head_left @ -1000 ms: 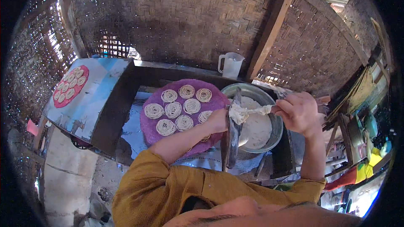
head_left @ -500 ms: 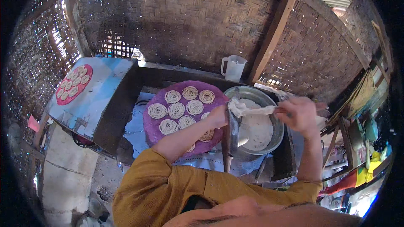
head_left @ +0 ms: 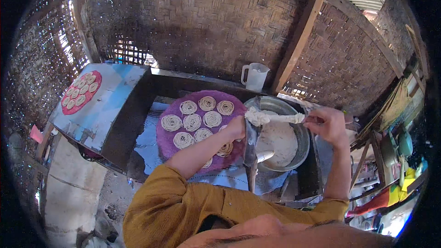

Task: The person uses a wooden press to squeeze dough into spiral shapes onto a cloth, then refills the press with more dough from a large bowl.

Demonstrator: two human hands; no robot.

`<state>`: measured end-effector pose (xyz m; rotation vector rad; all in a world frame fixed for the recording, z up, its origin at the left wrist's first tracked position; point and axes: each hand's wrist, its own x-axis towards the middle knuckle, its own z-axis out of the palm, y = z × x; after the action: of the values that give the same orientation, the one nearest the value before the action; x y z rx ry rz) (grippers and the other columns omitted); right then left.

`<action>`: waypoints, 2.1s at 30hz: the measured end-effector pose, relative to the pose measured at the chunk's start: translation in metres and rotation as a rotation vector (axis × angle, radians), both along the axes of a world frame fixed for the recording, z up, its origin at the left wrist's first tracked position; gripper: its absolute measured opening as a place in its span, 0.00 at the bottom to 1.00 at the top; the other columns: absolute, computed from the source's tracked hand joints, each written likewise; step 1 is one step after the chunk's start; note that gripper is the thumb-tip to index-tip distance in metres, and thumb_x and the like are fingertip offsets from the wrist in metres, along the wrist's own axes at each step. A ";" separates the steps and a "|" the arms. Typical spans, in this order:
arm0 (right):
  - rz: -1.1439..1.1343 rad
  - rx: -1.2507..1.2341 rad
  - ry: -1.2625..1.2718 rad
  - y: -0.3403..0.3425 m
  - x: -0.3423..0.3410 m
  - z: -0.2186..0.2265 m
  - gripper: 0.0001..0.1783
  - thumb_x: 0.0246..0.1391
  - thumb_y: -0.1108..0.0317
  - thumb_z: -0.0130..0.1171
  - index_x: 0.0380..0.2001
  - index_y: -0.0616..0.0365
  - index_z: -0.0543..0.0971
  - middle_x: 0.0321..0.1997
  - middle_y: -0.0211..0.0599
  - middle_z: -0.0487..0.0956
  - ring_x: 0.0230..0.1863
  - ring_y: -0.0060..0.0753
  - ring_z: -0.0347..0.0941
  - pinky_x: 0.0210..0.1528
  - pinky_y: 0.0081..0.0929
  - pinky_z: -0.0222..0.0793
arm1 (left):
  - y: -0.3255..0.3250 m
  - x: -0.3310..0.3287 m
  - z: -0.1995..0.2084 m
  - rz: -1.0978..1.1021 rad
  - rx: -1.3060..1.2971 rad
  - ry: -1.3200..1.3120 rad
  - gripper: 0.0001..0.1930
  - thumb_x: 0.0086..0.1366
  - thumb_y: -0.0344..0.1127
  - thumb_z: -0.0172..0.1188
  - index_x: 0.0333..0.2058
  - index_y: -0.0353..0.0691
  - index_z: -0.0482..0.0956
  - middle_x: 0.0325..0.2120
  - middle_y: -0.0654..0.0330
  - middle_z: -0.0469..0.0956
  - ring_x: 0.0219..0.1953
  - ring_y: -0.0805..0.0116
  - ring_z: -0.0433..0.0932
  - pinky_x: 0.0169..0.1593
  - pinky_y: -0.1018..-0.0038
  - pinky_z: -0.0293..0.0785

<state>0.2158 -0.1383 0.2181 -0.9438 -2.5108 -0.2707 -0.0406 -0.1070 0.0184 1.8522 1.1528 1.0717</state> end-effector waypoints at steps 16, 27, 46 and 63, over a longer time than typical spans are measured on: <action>0.154 0.286 -0.362 -0.032 -0.045 -0.009 0.06 0.37 0.65 0.52 0.24 0.50 0.73 0.21 0.29 0.71 0.25 0.34 0.70 0.28 0.32 0.64 | -0.012 0.018 0.008 0.042 -0.087 0.242 0.18 0.46 0.43 0.56 0.35 0.38 0.74 0.28 0.45 0.75 0.35 0.47 0.73 0.38 0.62 0.69; -0.290 -0.367 0.764 -0.020 -0.027 -0.120 0.11 0.40 0.67 0.62 0.27 0.62 0.77 0.20 0.34 0.76 0.24 0.17 0.70 0.29 0.19 0.66 | 0.054 0.031 -0.024 0.073 0.557 0.423 0.17 0.50 0.44 0.51 0.37 0.44 0.74 0.32 0.52 0.75 0.37 0.51 0.73 0.39 0.64 0.70; -0.289 -0.111 0.775 0.002 -0.023 -0.127 0.08 0.37 0.67 0.63 0.23 0.57 0.77 0.18 0.36 0.74 0.19 0.31 0.72 0.22 0.22 0.66 | 0.049 0.025 -0.015 -0.031 0.445 0.203 0.15 0.49 0.38 0.52 0.35 0.39 0.74 0.32 0.47 0.74 0.35 0.49 0.73 0.39 0.62 0.70; -0.841 -0.384 0.272 -0.009 0.029 -0.152 0.16 0.43 0.57 0.58 0.30 0.60 0.77 0.35 0.47 0.75 0.37 0.37 0.72 0.39 0.31 0.65 | 0.026 -0.059 0.039 -0.446 -0.123 -1.060 0.16 0.50 0.36 0.58 0.38 0.39 0.70 0.33 0.57 0.71 0.34 0.57 0.74 0.34 0.56 0.72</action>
<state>0.2444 -0.1470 0.0658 -2.0092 -1.8218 0.1003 -0.0991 -0.0809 0.0571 1.0585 0.1630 1.3784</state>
